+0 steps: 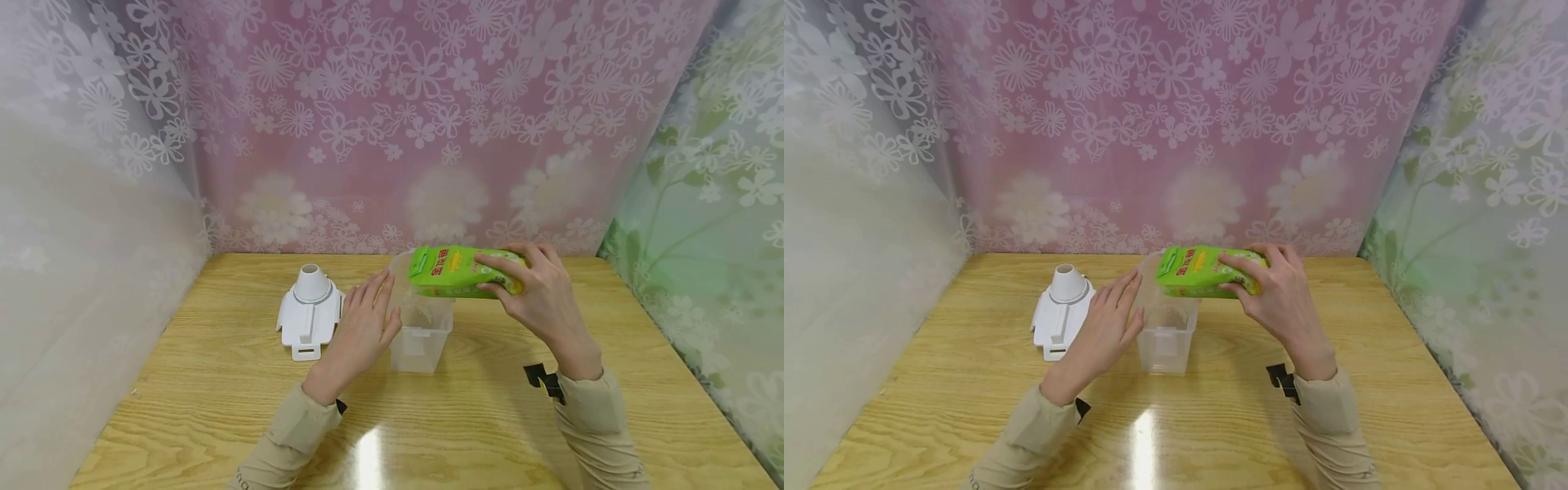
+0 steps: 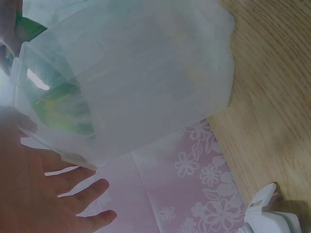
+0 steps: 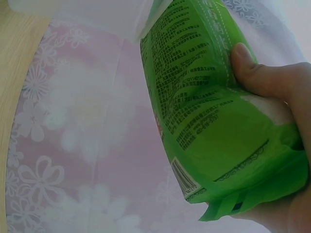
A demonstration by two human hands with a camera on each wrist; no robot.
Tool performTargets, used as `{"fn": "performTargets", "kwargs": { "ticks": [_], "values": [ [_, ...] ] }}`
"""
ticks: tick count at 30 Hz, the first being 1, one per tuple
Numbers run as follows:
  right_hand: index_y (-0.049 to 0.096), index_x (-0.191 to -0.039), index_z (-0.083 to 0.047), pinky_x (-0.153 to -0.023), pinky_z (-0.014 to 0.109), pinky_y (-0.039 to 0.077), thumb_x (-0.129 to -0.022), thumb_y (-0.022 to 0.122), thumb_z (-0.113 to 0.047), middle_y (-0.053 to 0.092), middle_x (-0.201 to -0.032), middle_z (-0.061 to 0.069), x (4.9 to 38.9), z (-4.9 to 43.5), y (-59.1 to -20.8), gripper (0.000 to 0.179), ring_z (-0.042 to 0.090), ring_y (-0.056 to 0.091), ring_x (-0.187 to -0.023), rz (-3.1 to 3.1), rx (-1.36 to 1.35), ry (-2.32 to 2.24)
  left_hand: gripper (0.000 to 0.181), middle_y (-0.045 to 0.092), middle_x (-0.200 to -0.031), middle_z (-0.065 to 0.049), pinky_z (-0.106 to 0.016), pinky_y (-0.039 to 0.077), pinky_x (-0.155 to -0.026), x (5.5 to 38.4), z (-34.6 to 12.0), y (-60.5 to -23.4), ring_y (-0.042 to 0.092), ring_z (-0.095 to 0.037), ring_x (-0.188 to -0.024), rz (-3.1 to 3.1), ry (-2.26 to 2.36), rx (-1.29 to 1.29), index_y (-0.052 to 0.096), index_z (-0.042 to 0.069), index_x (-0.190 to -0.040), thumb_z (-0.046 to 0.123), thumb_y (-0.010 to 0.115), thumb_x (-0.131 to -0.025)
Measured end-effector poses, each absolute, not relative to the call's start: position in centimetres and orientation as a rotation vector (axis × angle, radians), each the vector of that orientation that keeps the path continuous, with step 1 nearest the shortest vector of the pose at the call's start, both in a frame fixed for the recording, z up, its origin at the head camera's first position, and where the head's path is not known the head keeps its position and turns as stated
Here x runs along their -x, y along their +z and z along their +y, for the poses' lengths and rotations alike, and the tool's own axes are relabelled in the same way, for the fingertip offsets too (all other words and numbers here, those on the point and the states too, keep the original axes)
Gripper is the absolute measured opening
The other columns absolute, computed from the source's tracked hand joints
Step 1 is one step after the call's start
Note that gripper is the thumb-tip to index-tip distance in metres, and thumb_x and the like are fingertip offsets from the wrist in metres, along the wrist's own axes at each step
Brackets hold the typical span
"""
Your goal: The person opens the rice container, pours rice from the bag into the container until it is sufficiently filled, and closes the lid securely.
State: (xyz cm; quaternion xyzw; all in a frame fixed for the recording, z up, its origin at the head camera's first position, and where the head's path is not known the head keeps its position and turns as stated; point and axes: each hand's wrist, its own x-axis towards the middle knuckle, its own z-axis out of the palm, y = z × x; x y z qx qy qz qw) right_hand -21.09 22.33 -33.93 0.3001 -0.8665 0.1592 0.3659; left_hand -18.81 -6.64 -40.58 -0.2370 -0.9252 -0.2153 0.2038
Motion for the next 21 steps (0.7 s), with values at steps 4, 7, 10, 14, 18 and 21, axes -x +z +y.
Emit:
{"fn": "performTargets", "kwargs": {
  "ticks": [4, 7, 10, 14, 18, 21],
  "values": [
    [0.078, -0.118, -0.019, -0.089, 0.059, 0.046, -0.071, 0.092, -0.021, 0.067, -0.113, 0.024, 21.05, 22.22, -33.86, 0.048, 0.046, 0.056, -0.102, -2.217, -0.780, 0.397, 0.057, 0.036, -0.159, -0.017, -0.063, 0.030, -0.115, 18.81, -6.68, -40.61, 0.042, -0.040, -0.139, -2.575, -0.605, 0.662, 0.039, -0.003, -0.153, 0.027, 0.043, -0.105],
    [0.078, -0.118, -0.019, -0.089, 0.059, 0.046, -0.071, 0.092, -0.020, 0.066, -0.113, 0.025, 21.00, 22.13, -33.81, 0.048, 0.046, 0.056, -0.101, -2.204, -0.791, 0.381, 0.056, 0.037, -0.159, -0.017, -0.064, 0.030, -0.115, 18.80, -6.68, -40.61, 0.042, -0.040, -0.138, -2.571, -0.606, 0.666, 0.039, -0.004, -0.152, 0.027, 0.043, -0.105],
    [0.078, -0.118, -0.019, -0.089, 0.059, 0.045, -0.071, 0.092, -0.020, 0.066, -0.112, 0.025, 20.96, 22.04, -33.75, 0.049, 0.046, 0.056, -0.100, -2.189, -0.803, 0.365, 0.057, 0.036, -0.159, -0.017, -0.064, 0.030, -0.115, 18.80, -6.67, -40.57, 0.041, -0.040, -0.139, -2.575, -0.605, 0.667, 0.039, -0.004, -0.153, 0.026, 0.044, -0.105],
    [0.077, -0.118, -0.018, -0.089, 0.059, 0.045, -0.070, 0.093, -0.020, 0.067, -0.112, 0.026, 20.94, 21.94, -33.66, 0.050, 0.046, 0.056, -0.100, -2.171, -0.814, 0.354, 0.057, 0.036, -0.159, -0.017, -0.063, 0.029, -0.115, 18.80, -6.66, -40.53, 0.041, -0.040, -0.140, -2.576, -0.603, 0.664, 0.039, -0.004, -0.153, 0.027, 0.044, -0.105],
    [0.077, -0.118, -0.018, -0.089, 0.060, 0.044, -0.069, 0.093, -0.019, 0.066, -0.111, 0.026, 20.90, 21.87, -33.57, 0.051, 0.047, 0.056, -0.099, -2.161, -0.823, 0.343, 0.057, 0.037, -0.159, -0.017, -0.063, 0.030, -0.115, 18.80, -6.68, -40.54, 0.042, -0.040, -0.139, -2.573, -0.596, 0.662, 0.039, -0.003, -0.153, 0.027, 0.044, -0.105],
    [0.077, -0.119, -0.018, -0.089, 0.060, 0.044, -0.069, 0.093, -0.019, 0.066, -0.111, 0.026, 20.87, 21.84, -33.53, 0.053, 0.047, 0.056, -0.099, -2.157, -0.832, 0.336, 0.057, 0.036, -0.160, -0.017, -0.063, 0.029, -0.115, 18.82, -6.68, -40.54, 0.041, -0.040, -0.140, -2.578, -0.601, 0.660, 0.039, -0.003, -0.153, 0.027, 0.044, -0.105]
  ]
}}
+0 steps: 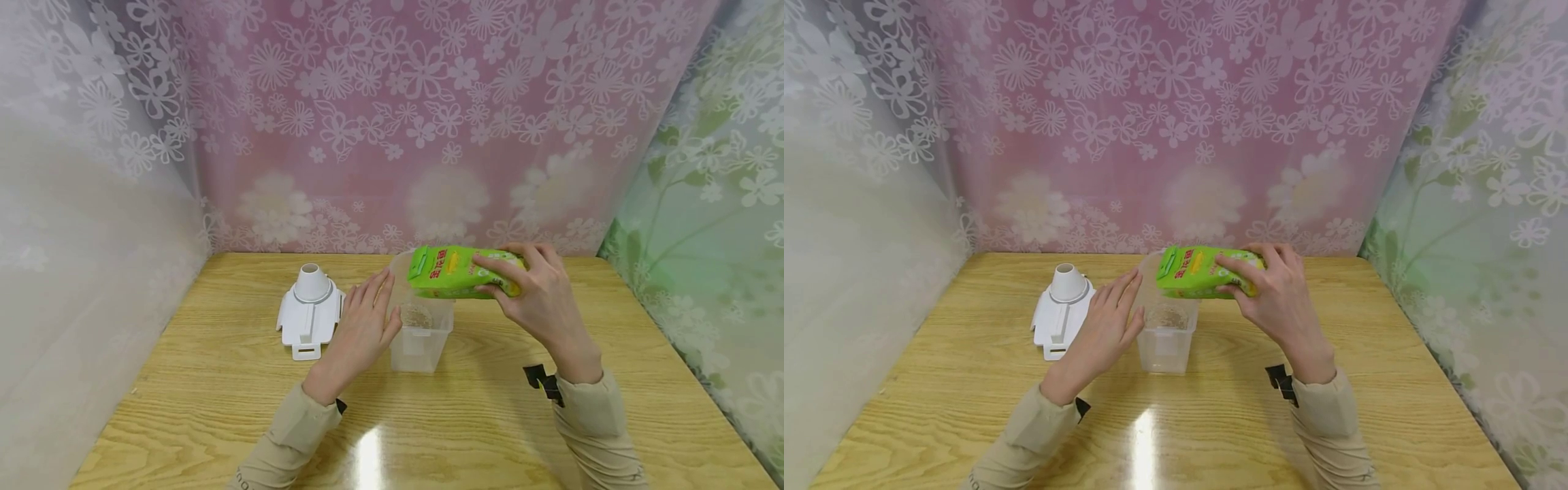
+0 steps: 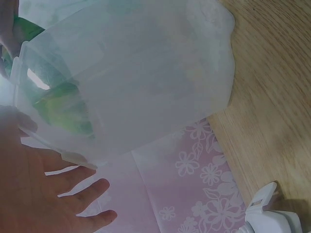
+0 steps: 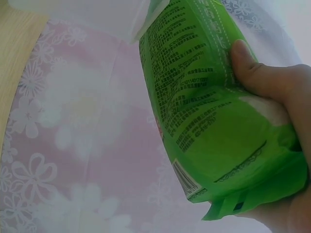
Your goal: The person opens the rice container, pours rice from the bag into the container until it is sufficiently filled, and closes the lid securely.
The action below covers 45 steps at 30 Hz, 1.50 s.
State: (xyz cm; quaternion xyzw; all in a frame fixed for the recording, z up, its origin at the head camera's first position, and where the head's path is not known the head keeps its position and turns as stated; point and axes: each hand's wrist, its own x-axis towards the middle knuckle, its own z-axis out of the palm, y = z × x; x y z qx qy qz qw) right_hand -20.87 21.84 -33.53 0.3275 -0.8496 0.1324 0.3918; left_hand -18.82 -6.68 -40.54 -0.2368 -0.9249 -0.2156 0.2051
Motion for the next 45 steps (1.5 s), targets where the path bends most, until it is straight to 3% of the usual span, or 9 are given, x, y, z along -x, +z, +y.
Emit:
{"fn": "performTargets", "kwargs": {
  "ticks": [33, 40, 45],
  "values": [
    [0.077, -0.118, -0.020, -0.079, 0.059, 0.046, -0.072, 0.091, -0.028, 0.066, -0.107, 0.023, 21.3, 21.4, -32.8, 0.049, 0.045, 0.055, -0.091, -2.181, -0.869, 0.230, 0.056, 0.038, -0.159, -0.017, -0.063, 0.030, -0.115, 18.8, -6.6, -40.6, 0.042, -0.040, -0.140, -2.568, -0.593, 0.660, 0.039, -0.003, -0.152, 0.027, 0.044, -0.105],
    [0.078, -0.116, -0.021, -0.090, 0.064, 0.044, -0.073, 0.090, -0.028, 0.065, -0.109, 0.023, 21.4, 21.2, -32.6, 0.046, 0.047, 0.056, -0.096, -2.173, -0.904, 0.215, 0.056, 0.037, -0.159, -0.016, -0.063, 0.029, -0.115, 18.8, -6.6, -40.6, 0.040, -0.039, -0.141, -2.579, -0.607, 0.655, 0.039, -0.002, -0.153, 0.027, 0.043, -0.105],
    [0.078, -0.115, -0.021, -0.089, 0.064, 0.044, -0.072, 0.090, -0.029, 0.065, -0.108, 0.023, 21.4, 21.2, -32.5, 0.045, 0.048, 0.056, -0.097, -2.168, -0.914, 0.206, 0.057, 0.036, -0.160, -0.016, -0.063, 0.029, -0.115, 18.7, -6.7, -40.5, 0.039, -0.039, -0.142, -2.584, -0.607, 0.657, 0.038, -0.002, -0.154, 0.028, 0.042, -0.106]
  ]
}}
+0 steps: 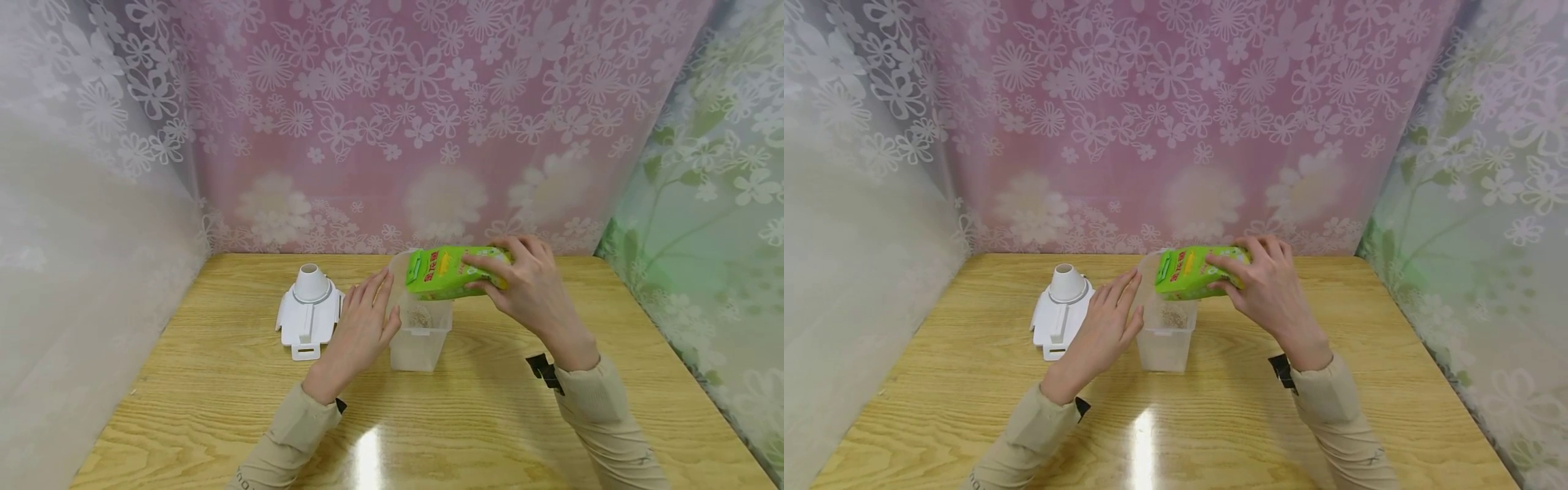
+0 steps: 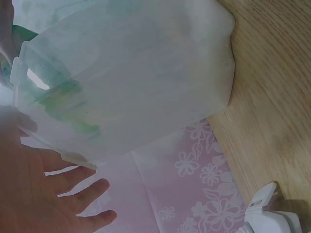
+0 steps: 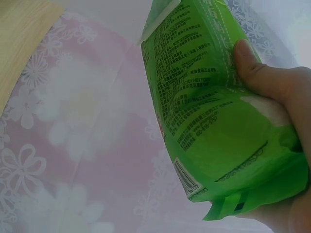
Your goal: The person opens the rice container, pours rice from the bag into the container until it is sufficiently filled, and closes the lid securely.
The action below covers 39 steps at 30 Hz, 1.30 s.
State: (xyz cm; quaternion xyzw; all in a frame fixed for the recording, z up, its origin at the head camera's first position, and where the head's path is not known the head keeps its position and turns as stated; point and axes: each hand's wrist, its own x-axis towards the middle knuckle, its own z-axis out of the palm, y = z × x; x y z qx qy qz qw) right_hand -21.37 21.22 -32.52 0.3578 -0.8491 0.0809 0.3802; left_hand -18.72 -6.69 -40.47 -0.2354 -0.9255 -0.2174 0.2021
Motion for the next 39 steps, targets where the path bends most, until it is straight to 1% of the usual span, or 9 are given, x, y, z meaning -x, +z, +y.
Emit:
{"fn": "performTargets", "kwargs": {
  "ticks": [10, 13, 21, 30, 39],
  "values": [
    [0.077, -0.117, -0.024, -0.079, 0.061, 0.046, -0.072, 0.089, -0.032, 0.065, -0.108, 0.020, 21.19, 21.18, -32.61, 0.047, 0.044, 0.055, -0.093, -2.160, -0.934, 0.156, 0.057, 0.035, -0.161, -0.015, -0.063, 0.028, -0.116, 18.63, -6.74, -40.40, 0.038, -0.039, -0.143, -2.597, -0.630, 0.661, 0.037, -0.002, -0.154, 0.028, 0.043, -0.106],
    [0.077, -0.117, -0.024, -0.078, 0.061, 0.046, -0.072, 0.090, -0.032, 0.065, -0.108, 0.019, 21.12, 21.13, -32.63, 0.048, 0.043, 0.055, -0.093, -2.156, -0.942, 0.149, 0.057, 0.034, -0.161, -0.015, -0.063, 0.027, -0.116, 18.63, -6.72, -40.39, 0.037, -0.039, -0.144, -2.606, -0.630, 0.662, 0.036, -0.001, -0.155, 0.028, 0.042, -0.106],
    [0.078, -0.116, -0.023, -0.080, 0.062, 0.047, -0.072, 0.089, -0.034, 0.066, -0.108, 0.018, 21.04, 20.81, -32.41, 0.047, 0.043, 0.055, -0.093, -2.155, -0.963, 0.128, 0.057, 0.036, -0.160, -0.017, -0.063, 0.029, -0.116, 18.73, -6.69, -40.42, 0.039, -0.040, -0.142, -2.590, -0.615, 0.664, 0.037, -0.002, -0.154, 0.027, 0.041, -0.106],
    [0.079, -0.114, -0.023, -0.077, 0.060, 0.047, -0.070, 0.090, -0.032, 0.066, -0.108, 0.018, 21.03, 20.65, -32.26, 0.046, 0.042, 0.055, -0.092, -2.159, -0.968, 0.111, 0.057, 0.035, -0.160, -0.016, -0.063, 0.028, -0.116, 18.71, -6.69, -40.38, 0.039, -0.039, -0.142, -2.592, -0.611, 0.661, 0.037, -0.002, -0.154, 0.028, 0.042, -0.106],
    [0.079, -0.113, -0.023, -0.081, 0.062, 0.046, -0.070, 0.091, -0.030, 0.066, -0.109, 0.018, 21.04, 20.52, -32.23, 0.045, 0.044, 0.055, -0.096, -2.174, -0.968, 0.109, 0.056, 0.037, -0.159, -0.017, -0.063, 0.029, -0.115, 18.64, -6.72, -40.31, 0.041, -0.040, -0.141, -2.587, -0.607, 0.664, 0.039, -0.002, -0.153, 0.027, 0.044, -0.106]
  ]
}}
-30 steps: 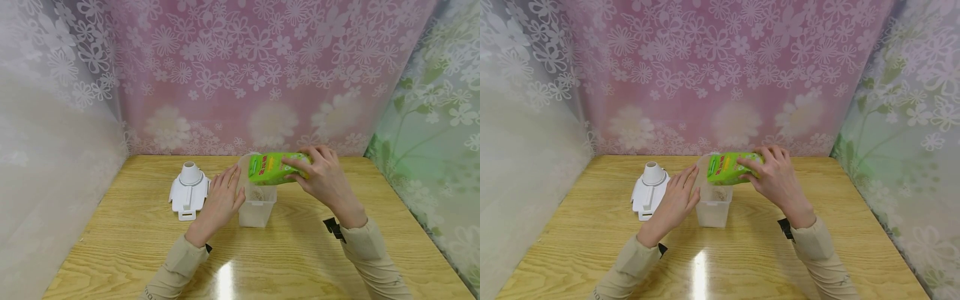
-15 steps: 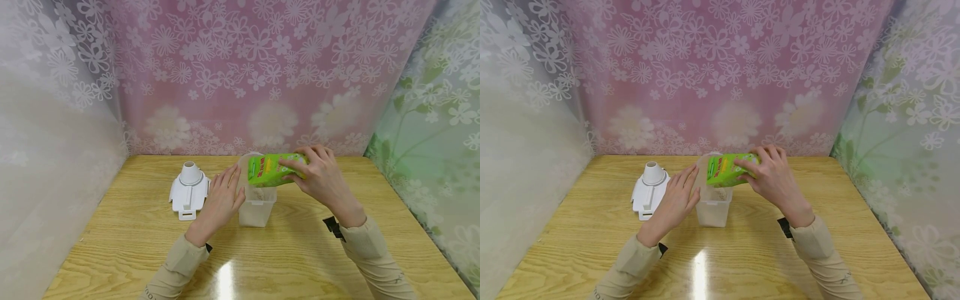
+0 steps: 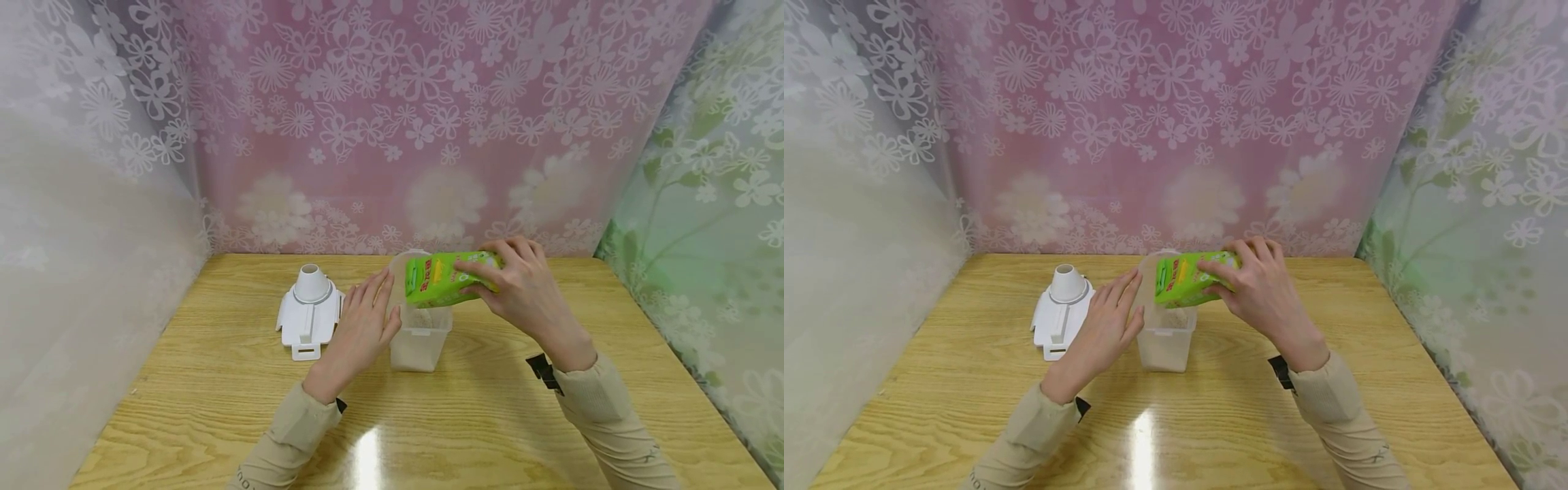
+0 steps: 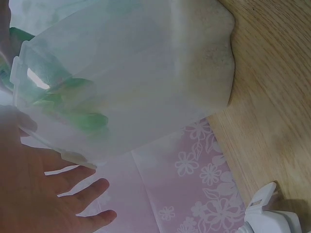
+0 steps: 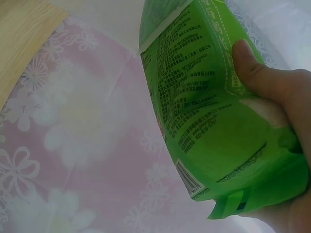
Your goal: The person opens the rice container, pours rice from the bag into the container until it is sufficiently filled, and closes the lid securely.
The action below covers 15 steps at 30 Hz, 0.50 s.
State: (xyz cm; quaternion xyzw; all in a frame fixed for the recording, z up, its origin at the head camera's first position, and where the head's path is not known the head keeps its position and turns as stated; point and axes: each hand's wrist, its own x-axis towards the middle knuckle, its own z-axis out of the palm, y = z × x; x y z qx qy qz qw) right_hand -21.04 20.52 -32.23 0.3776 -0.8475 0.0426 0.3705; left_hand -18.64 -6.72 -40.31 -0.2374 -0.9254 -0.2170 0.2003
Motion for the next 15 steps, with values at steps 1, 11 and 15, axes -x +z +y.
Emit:
{"fn": "performTargets", "kwargs": {
  "ticks": [1, 11, 15],
  "values": [
    [0.079, -0.113, -0.023, -0.081, 0.062, 0.046, -0.070, 0.091, -0.030, 0.066, -0.109, 0.018, 21.05, 20.49, -32.22, 0.045, 0.044, 0.055, -0.096, -2.173, -0.970, 0.108, 0.056, 0.037, -0.159, -0.017, -0.063, 0.030, -0.115, 18.63, -6.72, -40.32, 0.041, -0.040, -0.140, -2.587, -0.605, 0.664, 0.039, -0.002, -0.153, 0.027, 0.044, -0.105],
    [0.080, -0.111, -0.022, -0.077, 0.060, 0.045, -0.069, 0.091, -0.027, 0.066, -0.104, 0.020, 21.54, 20.41, -31.90, 0.044, 0.045, 0.055, -0.091, -2.106, -0.973, 0.147, 0.057, 0.037, -0.159, -0.017, -0.063, 0.028, -0.116, 18.60, -6.72, -40.31, 0.040, -0.040, -0.141, -2.596, -0.619, 0.665, 0.038, -0.002, -0.153, 0.028, 0.043, -0.105],
    [0.079, -0.112, -0.022, -0.078, 0.060, 0.044, -0.070, 0.091, -0.028, 0.066, -0.106, 0.020, 21.65, 20.51, -31.66, 0.044, 0.046, 0.055, -0.093, -2.108, -0.973, 0.131, 0.056, 0.037, -0.159, -0.016, -0.063, 0.028, -0.116, 18.67, -6.73, -40.40, 0.040, -0.039, -0.141, -2.596, -0.622, 0.664, 0.038, -0.002, -0.154, 0.027, 0.043, -0.106]
  ]
}}
